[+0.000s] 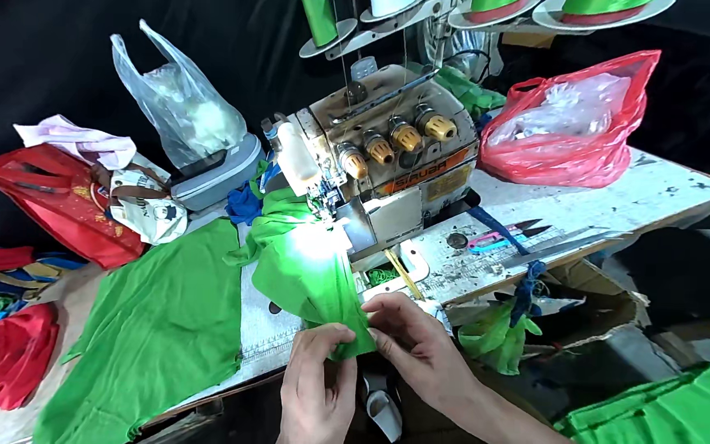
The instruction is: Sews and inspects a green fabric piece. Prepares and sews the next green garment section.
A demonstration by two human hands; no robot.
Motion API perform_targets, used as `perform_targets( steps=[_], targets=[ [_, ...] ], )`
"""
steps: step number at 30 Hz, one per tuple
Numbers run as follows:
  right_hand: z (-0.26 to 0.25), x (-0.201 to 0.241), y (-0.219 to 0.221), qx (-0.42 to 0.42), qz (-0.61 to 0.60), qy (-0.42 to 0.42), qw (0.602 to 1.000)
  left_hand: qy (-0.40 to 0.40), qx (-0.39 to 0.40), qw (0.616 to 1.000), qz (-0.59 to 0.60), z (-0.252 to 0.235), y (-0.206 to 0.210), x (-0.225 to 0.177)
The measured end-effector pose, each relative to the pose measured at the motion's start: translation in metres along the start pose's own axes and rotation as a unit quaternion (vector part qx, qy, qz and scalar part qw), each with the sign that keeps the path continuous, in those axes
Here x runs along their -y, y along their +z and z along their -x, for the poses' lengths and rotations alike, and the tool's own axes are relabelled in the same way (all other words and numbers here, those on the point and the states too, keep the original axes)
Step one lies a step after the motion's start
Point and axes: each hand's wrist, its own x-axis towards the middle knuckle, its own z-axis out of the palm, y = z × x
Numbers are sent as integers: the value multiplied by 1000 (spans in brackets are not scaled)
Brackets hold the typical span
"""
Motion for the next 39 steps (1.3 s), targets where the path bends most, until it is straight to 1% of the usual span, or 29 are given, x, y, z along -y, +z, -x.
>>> perform_targets(
  steps=[2,5,8,12,16,20,23,27,30,36,39],
  targets=[
    [0,1,-2,1,2,13,1000,-14,3,1000,21,4,3,3],
    [0,1,-4,5,-2,19,1000,-12,15,1000,8,6,5,5],
    [0,3,-6,10,4,16,1000,19,31,999,-21,8,6,8],
    [0,5,-13,40,40,-14,998,71,16,994,-79,7,6,11],
    [-5,5,-15,55,99,-58,992,63,10,997,-50,0,0,10],
    [-18,9,-18,91,151,-112,978,27,17,999,-20,-6,-9,7],
    [-31,13,-19,93,211,-178,957,9,5,1000,-4,-8,-15,5],
    [-43,19,-23,95,277,-248,923,29,1,999,-37,-11,-23,6],
    [-48,20,-24,103,273,-280,914,45,6,998,-53,-12,-27,6],
    [-48,16,-23,106,204,-242,943,40,-15,998,-53,-9,-19,3],
    [-48,16,-23,107,182,-233,949,33,-31,998,-49,-8,-14,2]
  ],
)
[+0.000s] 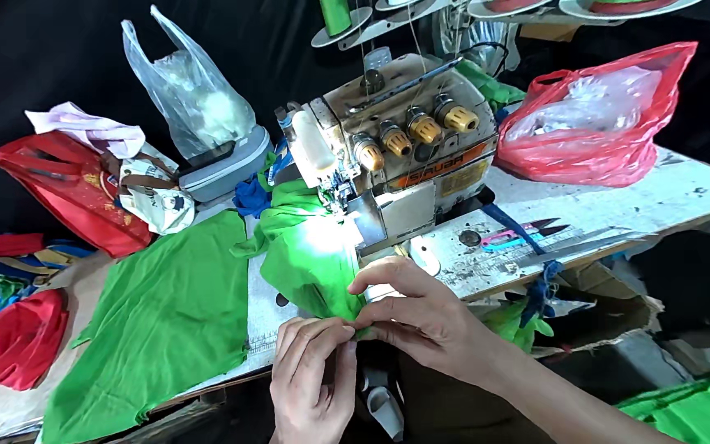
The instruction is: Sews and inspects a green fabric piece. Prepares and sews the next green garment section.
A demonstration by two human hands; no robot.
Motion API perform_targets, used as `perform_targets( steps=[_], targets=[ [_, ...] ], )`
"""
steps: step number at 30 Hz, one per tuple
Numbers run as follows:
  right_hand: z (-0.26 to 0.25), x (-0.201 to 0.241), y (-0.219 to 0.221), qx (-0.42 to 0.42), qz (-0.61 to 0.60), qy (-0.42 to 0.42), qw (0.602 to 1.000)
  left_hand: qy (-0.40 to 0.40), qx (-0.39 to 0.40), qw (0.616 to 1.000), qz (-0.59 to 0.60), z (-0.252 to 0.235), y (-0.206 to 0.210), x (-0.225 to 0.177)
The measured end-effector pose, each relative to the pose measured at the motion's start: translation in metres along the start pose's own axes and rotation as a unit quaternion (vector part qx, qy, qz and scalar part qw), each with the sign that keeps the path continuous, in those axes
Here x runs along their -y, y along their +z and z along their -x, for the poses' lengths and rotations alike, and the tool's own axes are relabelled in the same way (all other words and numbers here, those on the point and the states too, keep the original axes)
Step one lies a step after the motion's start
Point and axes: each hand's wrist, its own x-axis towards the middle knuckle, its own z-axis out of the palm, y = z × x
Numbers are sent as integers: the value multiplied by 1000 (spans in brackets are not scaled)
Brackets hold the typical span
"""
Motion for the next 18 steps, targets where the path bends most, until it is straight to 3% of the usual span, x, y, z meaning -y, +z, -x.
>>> perform_targets(
  steps=[7,14,18],
  targets=[
    [-6,5,-4,-20,2,-27,999,-38,-12,996,-74,7,25,4],
    [-5,6,-16,-48,-7,-27,998,10,-45,997,-67,-18,18,30],
    [2,5,-13,-58,-27,0,998,40,50,996,-64,-38,3,37]
  ],
)
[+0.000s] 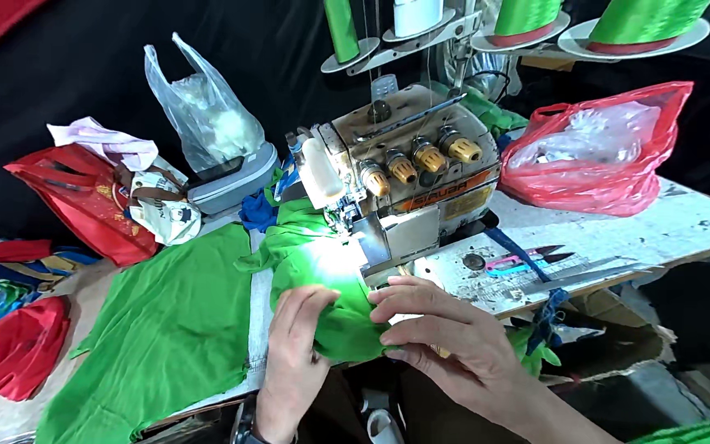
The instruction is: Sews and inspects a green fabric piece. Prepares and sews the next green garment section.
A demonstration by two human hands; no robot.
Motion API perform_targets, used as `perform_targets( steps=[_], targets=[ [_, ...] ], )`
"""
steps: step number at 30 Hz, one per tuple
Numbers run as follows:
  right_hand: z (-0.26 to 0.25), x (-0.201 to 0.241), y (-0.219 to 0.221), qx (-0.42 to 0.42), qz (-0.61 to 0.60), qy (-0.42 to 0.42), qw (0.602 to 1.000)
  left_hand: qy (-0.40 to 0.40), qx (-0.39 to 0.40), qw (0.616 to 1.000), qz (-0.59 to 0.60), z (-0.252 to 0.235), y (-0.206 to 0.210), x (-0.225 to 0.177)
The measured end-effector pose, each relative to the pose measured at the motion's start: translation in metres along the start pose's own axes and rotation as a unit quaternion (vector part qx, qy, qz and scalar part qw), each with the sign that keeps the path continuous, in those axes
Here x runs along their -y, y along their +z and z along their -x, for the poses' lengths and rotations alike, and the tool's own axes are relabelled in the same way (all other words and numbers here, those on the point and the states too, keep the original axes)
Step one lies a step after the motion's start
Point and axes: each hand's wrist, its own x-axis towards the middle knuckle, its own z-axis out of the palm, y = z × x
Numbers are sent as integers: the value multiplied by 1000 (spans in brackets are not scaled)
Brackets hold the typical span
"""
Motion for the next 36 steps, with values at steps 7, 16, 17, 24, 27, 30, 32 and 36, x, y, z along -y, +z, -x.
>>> perform_targets(
  steps=[7,16,17,24,27,30,32,36],
  targets=[
    [0,0,6,-18,-26,27,999,22,51,995,-87,-27,5,9],
    [0,-1,10,-30,-39,39,998,99,115,983,-103,-43,-1,20],
    [1,-2,9,-32,-40,36,998,102,121,983,-95,-42,-2,20],
    [-5,2,10,-12,-82,11,996,33,148,983,-100,-44,-2,9],
    [-7,4,13,-14,-75,9,997,12,139,982,-124,-48,1,5],
    [-5,4,15,-32,-43,37,998,22,111,983,-144,-51,6,8],
    [-3,3,16,-43,-36,58,997,53,97,982,-153,-52,7,14],
    [-2,3,17,-43,-55,58,996,122,134,971,-156,-53,5,20]
  ],
)
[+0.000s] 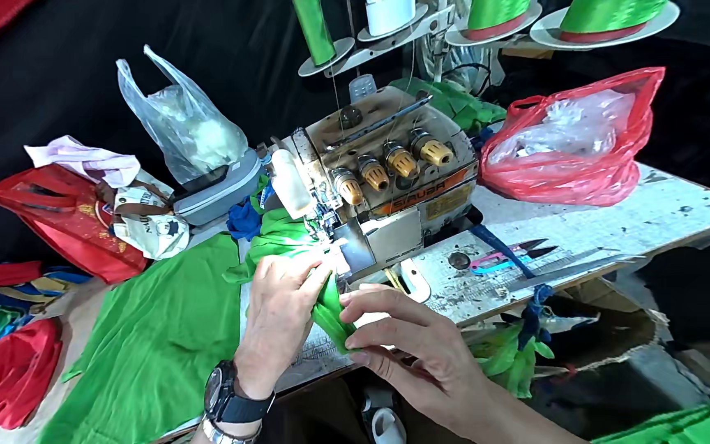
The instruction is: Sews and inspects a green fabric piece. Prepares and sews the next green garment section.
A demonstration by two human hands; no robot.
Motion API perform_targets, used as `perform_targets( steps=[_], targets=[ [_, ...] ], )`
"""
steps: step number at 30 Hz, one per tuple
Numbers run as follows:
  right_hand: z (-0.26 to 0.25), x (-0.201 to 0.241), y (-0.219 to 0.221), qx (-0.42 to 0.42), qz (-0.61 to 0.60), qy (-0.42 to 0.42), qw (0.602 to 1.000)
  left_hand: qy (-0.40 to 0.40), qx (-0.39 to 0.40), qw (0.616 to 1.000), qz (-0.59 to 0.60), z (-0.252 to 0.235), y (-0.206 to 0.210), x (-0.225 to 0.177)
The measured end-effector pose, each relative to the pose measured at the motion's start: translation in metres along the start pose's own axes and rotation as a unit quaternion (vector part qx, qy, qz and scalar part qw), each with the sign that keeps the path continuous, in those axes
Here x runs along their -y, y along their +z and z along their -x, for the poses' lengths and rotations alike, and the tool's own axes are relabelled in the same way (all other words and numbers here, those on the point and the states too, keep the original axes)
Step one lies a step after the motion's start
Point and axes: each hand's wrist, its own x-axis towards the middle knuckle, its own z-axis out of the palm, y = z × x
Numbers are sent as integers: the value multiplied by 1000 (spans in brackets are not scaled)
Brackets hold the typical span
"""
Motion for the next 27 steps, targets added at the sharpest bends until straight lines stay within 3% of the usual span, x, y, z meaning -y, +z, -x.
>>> perform_targets(
  steps=[6,11,16,20,27],
  targets=[
    [-2,-1,-1,12,-9,-2,1000,-22,91,994,54,-2,-5,-1],
    [5,-3,-10,68,-48,-14,996,-42,203,978,20,4,-26,-21],
    [18,-5,-14,24,48,-11,998,-19,156,984,-78,19,-27,-27],
    [9,0,-10,18,29,-33,999,17,193,977,-88,9,-36,-17],
    [29,-8,-3,64,81,78,992,-43,257,961,94,11,-56,7]
  ],
)
